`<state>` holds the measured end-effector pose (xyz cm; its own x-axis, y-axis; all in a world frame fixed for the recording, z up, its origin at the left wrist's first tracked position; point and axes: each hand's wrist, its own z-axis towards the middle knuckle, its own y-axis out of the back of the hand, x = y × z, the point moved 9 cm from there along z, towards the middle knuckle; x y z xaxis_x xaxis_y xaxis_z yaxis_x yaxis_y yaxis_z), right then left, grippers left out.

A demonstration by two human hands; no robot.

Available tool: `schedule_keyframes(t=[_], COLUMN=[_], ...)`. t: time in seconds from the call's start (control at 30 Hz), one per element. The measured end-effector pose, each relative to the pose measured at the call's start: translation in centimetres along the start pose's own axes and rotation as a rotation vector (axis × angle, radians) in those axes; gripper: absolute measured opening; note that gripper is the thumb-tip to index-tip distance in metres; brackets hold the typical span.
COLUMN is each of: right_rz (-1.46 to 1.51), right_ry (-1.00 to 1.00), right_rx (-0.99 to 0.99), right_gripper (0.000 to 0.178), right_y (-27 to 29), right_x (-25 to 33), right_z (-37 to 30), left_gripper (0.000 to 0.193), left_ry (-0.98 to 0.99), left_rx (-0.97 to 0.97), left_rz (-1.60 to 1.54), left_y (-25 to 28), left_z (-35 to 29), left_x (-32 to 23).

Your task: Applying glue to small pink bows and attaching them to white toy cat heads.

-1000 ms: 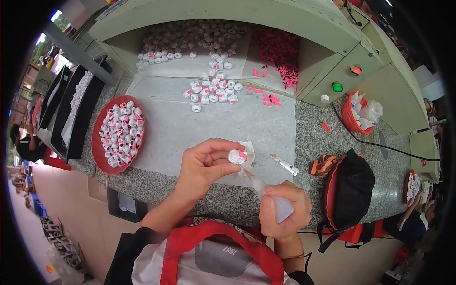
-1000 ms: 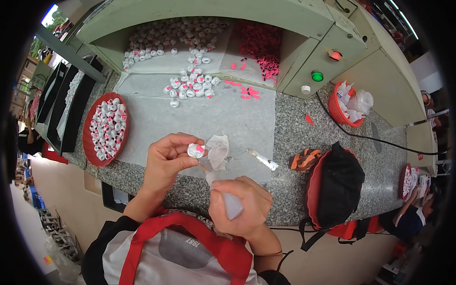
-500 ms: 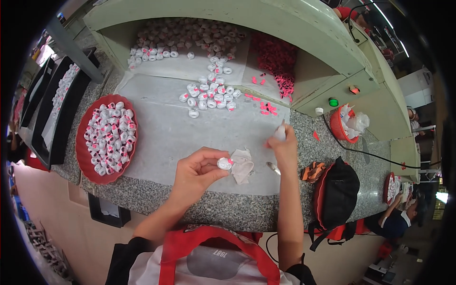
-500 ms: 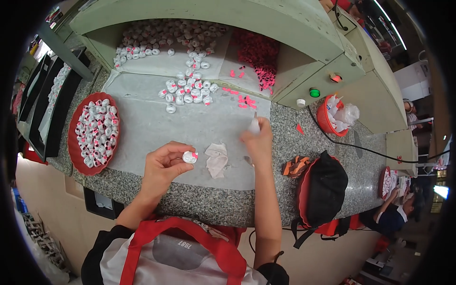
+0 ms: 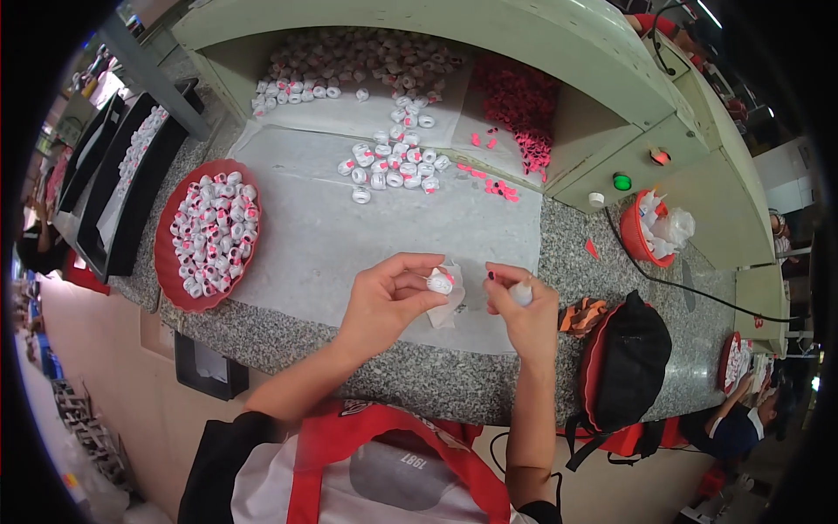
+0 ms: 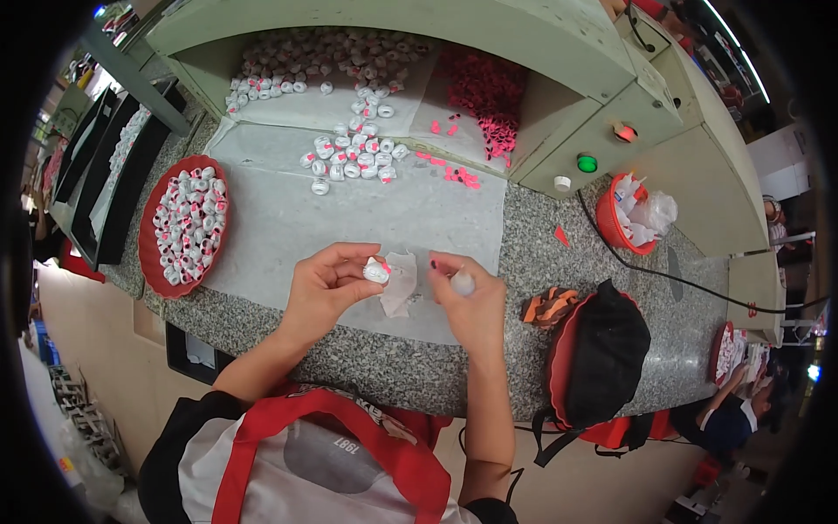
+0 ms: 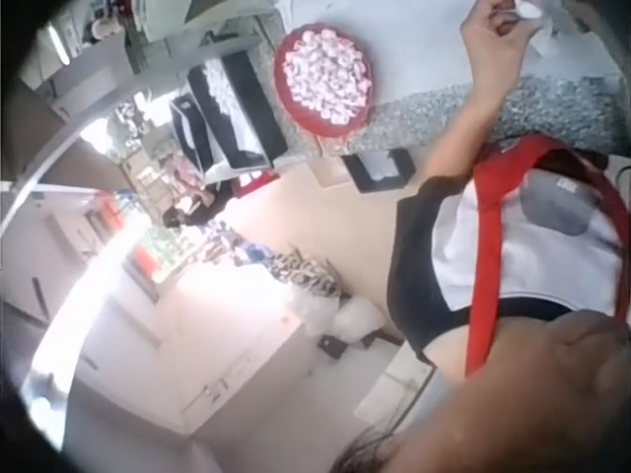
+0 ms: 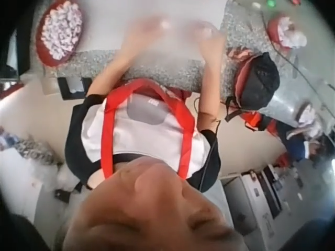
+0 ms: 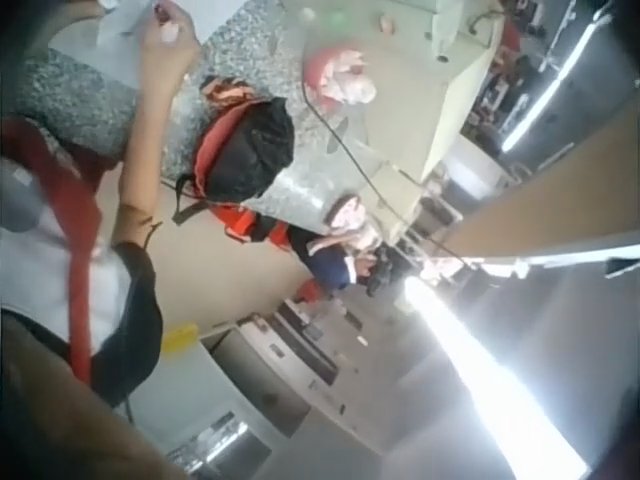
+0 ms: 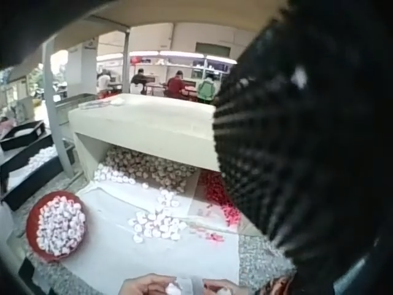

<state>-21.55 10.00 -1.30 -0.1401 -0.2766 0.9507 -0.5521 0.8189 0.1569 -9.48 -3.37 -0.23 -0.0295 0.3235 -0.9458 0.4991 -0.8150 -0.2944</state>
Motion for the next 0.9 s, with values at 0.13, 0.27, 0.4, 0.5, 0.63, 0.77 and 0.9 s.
schedule_keyframes(t=[0.13, 0.27, 0.4, 0.5, 0.63, 0.77, 0.9], right_rz=[-0.164, -0.344, -0.416, -0.407, -0.325, -0.118, -0.081], right_ry=[0.399, 0.37, 0.272, 0.276, 0.292, 0.292, 0.3], right_rx=[0.161, 0.227, 0.231, 0.2, 0.11, 0.095, 0.103], right_gripper=[0.018, 0.02, 0.022, 0.024, 0.022, 0.021, 0.02], right_y=[-2.2, -2.9, -3.5, -4.1, -4.7, -4.4, -3.5], right_x=[6.2, 6.4, 6.1, 5.9, 5.8, 5.8, 5.2], right_z=[-4.0, -3.9, -3.5, -3.7, -4.5, -4.9, -4.4], left_gripper=[0.032, 0.031, 0.029, 0.028, 0.029, 0.027, 0.023], left_ry=[-0.167, -0.235, -0.299, -0.199, 0.024, -0.002, -0.323], left_rx=[0.021, 0.073, 0.142, 0.171, 0.253, 0.193, 0.102], left_rz=[0.141, 0.219, 0.327, 0.138, -0.209, -0.235, 0.086], left_y=[-1.6, -2.0, -1.7, -0.9, 0.0, -0.6, -1.2], left_z=[-0.3, -0.9, -1.5, -1.7, -1.2, -1.7, -2.2], left_x=[-1.0, -1.7, -3.2, -3.0, -1.0, -0.9, -2.7])
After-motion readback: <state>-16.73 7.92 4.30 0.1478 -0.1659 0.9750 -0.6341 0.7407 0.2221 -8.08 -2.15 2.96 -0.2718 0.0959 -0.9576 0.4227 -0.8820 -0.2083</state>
